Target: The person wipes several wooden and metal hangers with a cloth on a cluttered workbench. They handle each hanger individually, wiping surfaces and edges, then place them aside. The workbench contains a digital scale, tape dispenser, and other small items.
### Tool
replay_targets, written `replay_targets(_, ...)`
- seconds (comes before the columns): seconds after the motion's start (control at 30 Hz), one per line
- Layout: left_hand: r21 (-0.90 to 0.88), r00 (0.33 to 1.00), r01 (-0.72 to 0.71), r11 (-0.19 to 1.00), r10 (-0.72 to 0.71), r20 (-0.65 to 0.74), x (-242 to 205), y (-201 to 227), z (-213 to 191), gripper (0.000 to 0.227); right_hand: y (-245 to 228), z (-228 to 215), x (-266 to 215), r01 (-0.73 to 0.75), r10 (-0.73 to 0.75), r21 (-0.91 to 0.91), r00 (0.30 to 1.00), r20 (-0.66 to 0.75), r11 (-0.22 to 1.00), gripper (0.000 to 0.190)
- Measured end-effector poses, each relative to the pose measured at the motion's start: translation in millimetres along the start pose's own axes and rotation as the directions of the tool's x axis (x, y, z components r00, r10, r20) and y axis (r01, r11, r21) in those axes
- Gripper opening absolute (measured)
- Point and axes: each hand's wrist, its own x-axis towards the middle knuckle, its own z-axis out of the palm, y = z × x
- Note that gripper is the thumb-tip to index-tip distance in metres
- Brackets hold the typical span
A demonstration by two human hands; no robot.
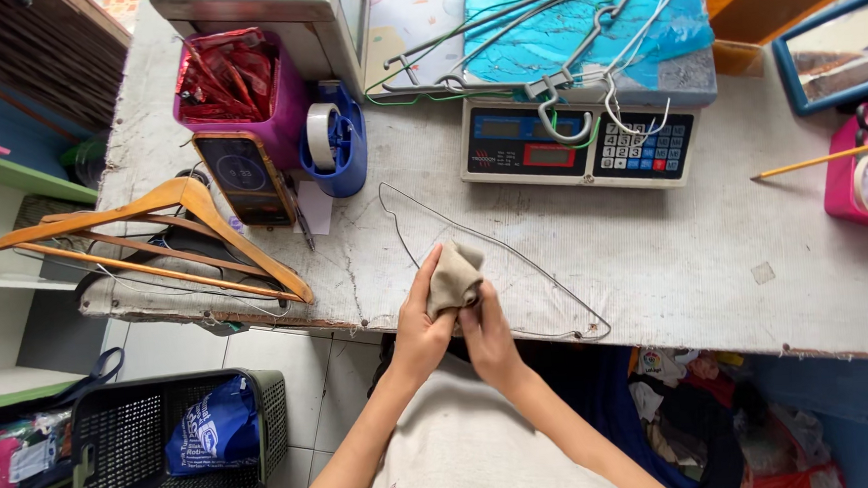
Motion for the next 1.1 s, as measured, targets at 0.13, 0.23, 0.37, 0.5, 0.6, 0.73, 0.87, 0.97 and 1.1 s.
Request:
replay_targets(0.13,0.535,0.901,-0.323,0.781,0.427,-0.079,30.0,-22.6,-20.8,0.084,16.8,-6.8,-0.3,0.302,-0.237,-0.619,0.953,0.187,0.725,0.058)
replay_targets(0.23,0.749,0.911,-0.262,0.609,0.411,-0.015,65.7,-39.7,-40.3,0.083,20.9,-18.5,3.0,0.410,-0.209,-0.798,0.912,0.353,0.442,0.060)
replay_targets(0.37,0.908,0.939,-0.199,0.370,0.336,0.069,77.9,-62.3,-32.9,0.082,24.6,-22.3,2.6,0.432,-0.223,-0.796,0.902,0.370,0.423,0.054)
replay_targets(0.5,0.887,0.962,-0.148,0.437,0.271,0.027,69.6,-69.1,-21.4,0.079,31.3,-21.0,0.4,0.421,-0.225,-0.807,0.907,0.357,0.414,0.054)
replay_targets(0.6,0.873,0.979,-0.110,0.475,0.202,0.014,50.8,-63.5,-5.7,0.074,35.0,-23.8,-0.2,0.407,-0.203,-0.813,0.913,0.354,0.416,0.049)
replay_targets(0.73,0.809,0.999,-0.039,0.586,0.048,0.014,12.7,-55.3,11.5,0.075,37.8,-25.3,-0.4,0.390,-0.189,-0.821,0.921,0.342,0.417,0.040)
replay_targets(0.87,0.826,0.964,-0.202,0.526,0.256,0.073,24.4,-58.7,-2.9,0.079,40.1,-22.5,-4.3,0.433,-0.264,-0.810,0.898,0.352,0.394,0.043)
replay_targets(0.97,0.881,0.916,-0.282,0.381,0.380,0.129,57.8,-61.0,-17.7,0.084,38.2,-23.2,-3.5,0.451,-0.294,-0.815,0.886,0.359,0.363,0.051)
replay_targets(1.1,0.878,0.913,-0.255,0.405,0.400,0.081,93.7,-63.5,-30.9,0.084,38.5,-23.4,-5.5,0.423,-0.264,-0.818,0.902,0.341,0.390,0.051)
